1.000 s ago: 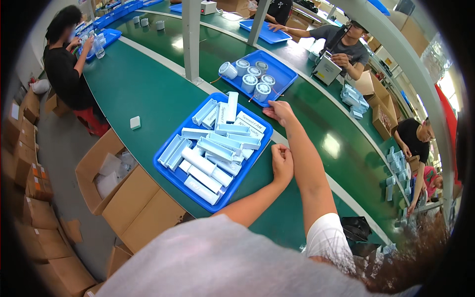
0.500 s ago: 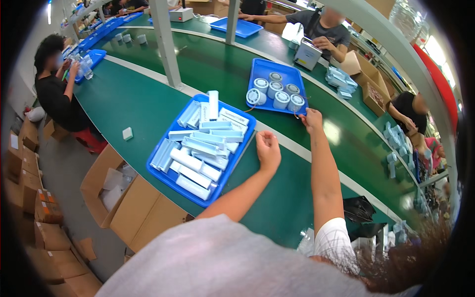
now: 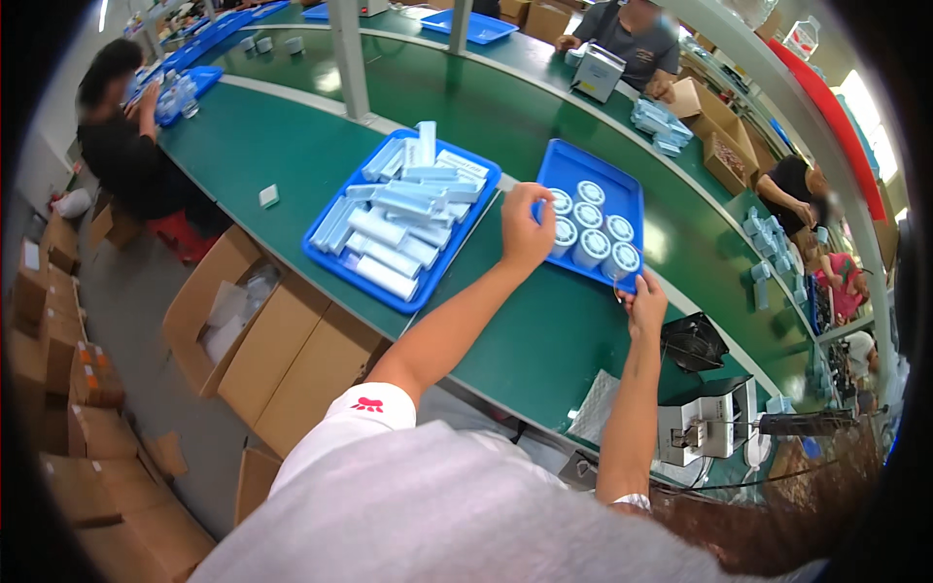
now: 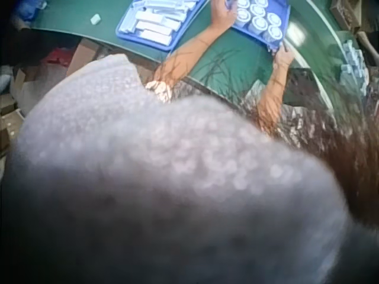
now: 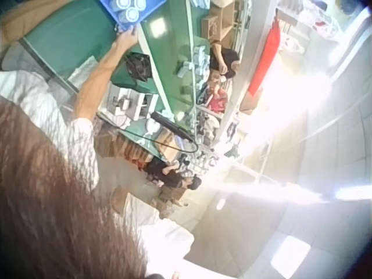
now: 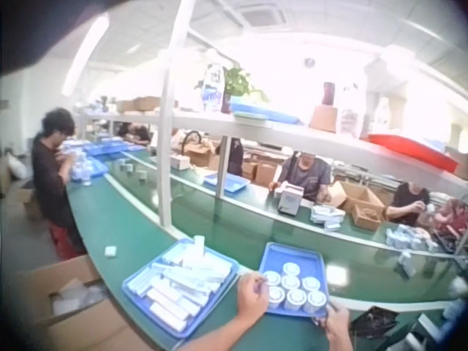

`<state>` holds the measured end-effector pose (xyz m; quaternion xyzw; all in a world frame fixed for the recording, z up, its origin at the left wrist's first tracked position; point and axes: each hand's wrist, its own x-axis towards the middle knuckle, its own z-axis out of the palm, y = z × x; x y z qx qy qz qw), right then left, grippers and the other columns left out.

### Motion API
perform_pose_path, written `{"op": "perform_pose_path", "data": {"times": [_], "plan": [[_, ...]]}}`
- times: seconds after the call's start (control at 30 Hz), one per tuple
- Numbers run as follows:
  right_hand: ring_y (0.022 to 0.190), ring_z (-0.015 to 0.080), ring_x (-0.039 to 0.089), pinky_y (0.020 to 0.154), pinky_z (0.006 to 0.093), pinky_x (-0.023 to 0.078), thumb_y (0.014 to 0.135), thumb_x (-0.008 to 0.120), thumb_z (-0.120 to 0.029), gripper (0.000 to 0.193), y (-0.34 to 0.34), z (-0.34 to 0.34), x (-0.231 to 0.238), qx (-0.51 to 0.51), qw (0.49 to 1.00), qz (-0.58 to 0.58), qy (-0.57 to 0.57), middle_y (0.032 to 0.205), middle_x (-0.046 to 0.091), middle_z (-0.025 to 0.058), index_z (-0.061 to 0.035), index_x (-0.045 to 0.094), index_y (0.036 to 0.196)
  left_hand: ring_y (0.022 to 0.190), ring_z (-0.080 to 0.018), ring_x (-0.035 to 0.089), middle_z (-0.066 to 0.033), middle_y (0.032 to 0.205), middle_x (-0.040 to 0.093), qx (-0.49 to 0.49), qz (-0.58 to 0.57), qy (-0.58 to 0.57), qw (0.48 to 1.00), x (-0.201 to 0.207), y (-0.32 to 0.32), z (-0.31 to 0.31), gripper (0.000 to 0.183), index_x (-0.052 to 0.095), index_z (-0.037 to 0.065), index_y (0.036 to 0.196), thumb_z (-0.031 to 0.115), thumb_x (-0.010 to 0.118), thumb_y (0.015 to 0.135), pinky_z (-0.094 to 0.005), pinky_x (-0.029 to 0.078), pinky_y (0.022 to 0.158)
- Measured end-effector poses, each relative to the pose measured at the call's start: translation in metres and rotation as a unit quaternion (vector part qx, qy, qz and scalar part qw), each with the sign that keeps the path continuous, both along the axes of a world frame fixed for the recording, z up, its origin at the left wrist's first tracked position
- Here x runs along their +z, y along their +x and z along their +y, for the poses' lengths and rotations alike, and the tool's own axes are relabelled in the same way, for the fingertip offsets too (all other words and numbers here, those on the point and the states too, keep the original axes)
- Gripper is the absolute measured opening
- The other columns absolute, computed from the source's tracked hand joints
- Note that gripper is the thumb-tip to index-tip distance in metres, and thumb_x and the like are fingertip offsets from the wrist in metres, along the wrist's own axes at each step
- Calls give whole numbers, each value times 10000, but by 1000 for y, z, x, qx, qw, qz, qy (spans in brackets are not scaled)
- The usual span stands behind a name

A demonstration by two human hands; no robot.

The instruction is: The person assembles small electronic components at a factory workstation. They pick up a light blue plastic housing and a circular fan unit, insert the fan into the housing, and use a handheld heat gun to secure the connection. The person repeats this process for multiple units, placing the finished assemblies into a blue tray.

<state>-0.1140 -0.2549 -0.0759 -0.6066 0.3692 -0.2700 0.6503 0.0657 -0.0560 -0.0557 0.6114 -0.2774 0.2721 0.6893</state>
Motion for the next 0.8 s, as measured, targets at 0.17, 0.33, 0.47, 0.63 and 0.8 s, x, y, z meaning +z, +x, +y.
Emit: {"op": "perform_pose_path", "data": {"times": [0.17,0.33,0.47,0.63,0.8], "plan": [[524,90,598,436,206,431,1046,543,-109,390,-98,56,-10,-9,1000,10,-3,768,707,93,33,524,1408,1187,-310,558,-76,1206,634,76,-96,295,948,54,-47,120,289,684,150,1092,186,765,817,-519,397,998],[600,109,641,530,225,518,1022,585,-93,553,-183,118,-8,15,997,-14,75,872,741,143,-27,364,1524,1218,-328,526,-38,1251,634,203,-63,497,841,43,11,210,395,737,190,1127,301,848,765,-532,386,1028],[592,108,640,519,219,515,1002,589,-47,488,-205,169,14,-55,998,5,-16,885,741,141,-36,451,1470,1172,-289,531,-20,1155,655,162,-126,483,851,30,39,228,168,777,173,921,240,840,781,-506,390,984],[691,127,681,580,235,537,1002,631,-133,340,-231,182,22,130,987,-30,90,944,733,126,-23,610,1323,1022,-262,559,-17,1023,633,5,-156,324,933,64,-67,191,140,748,128,832,184,842,746,-455,425,895],[934,151,686,730,270,569,1007,637,-173,469,-196,202,26,183,888,-242,346,1170,680,138,0,502,1421,1018,-216,598,-10,1138,659,-370,-395,303,784,30,-205,129,265,758,214,894,142,842,653,-385,417,816]]}}
